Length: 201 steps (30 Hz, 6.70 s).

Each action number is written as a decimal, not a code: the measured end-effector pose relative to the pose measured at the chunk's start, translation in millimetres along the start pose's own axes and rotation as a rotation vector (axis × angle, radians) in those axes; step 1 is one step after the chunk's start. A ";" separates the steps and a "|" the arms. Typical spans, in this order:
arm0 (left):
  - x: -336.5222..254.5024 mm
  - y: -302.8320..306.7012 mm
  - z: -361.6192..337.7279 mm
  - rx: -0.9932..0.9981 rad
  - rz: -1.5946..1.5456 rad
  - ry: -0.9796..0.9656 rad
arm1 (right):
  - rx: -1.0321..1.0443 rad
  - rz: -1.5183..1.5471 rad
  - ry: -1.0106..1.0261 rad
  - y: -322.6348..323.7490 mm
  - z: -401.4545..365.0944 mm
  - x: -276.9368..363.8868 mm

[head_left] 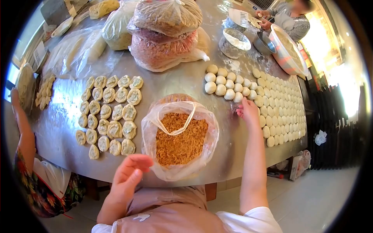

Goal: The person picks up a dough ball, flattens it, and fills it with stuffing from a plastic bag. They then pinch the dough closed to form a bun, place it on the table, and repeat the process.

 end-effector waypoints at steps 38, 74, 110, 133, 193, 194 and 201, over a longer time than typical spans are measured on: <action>20.2 36.4 -7.1 -0.011 -0.468 0.047 | 0.888 -0.879 0.954 -197.1 -271.8 131.2; 60.5 -52.7 95.2 0.038 -0.697 0.256 | 0.660 -0.162 0.669 -146.4 -249.2 161.6; 60.0 -78.6 62.1 0.260 -0.619 0.397 | 0.363 -0.276 1.353 -134.4 -297.3 169.9; 6.8 -87.2 39.7 0.098 -0.480 -0.152 | 0.174 0.596 0.609 -125.6 -266.8 151.7; -32.9 -44.7 16.1 -0.015 -0.228 -0.472 | 0.483 0.444 0.668 -148.2 -324.7 171.4; -39.3 -52.8 11.5 -0.012 -0.379 -0.496 | 0.579 0.495 0.567 -152.9 -324.0 164.0; -34.9 -55.2 16.1 0.093 0.054 -0.491 | 0.698 0.521 0.532 -154.8 -331.4 167.9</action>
Point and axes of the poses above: each hand's wrist, its own z-axis towards the middle knuckle, its own y-axis out of the back of the hand, x = y × z, the point moved 10 cm from there along z, towards the middle knuckle, and after that the axes turned 12 degrees about y, right-handed, at the moved point
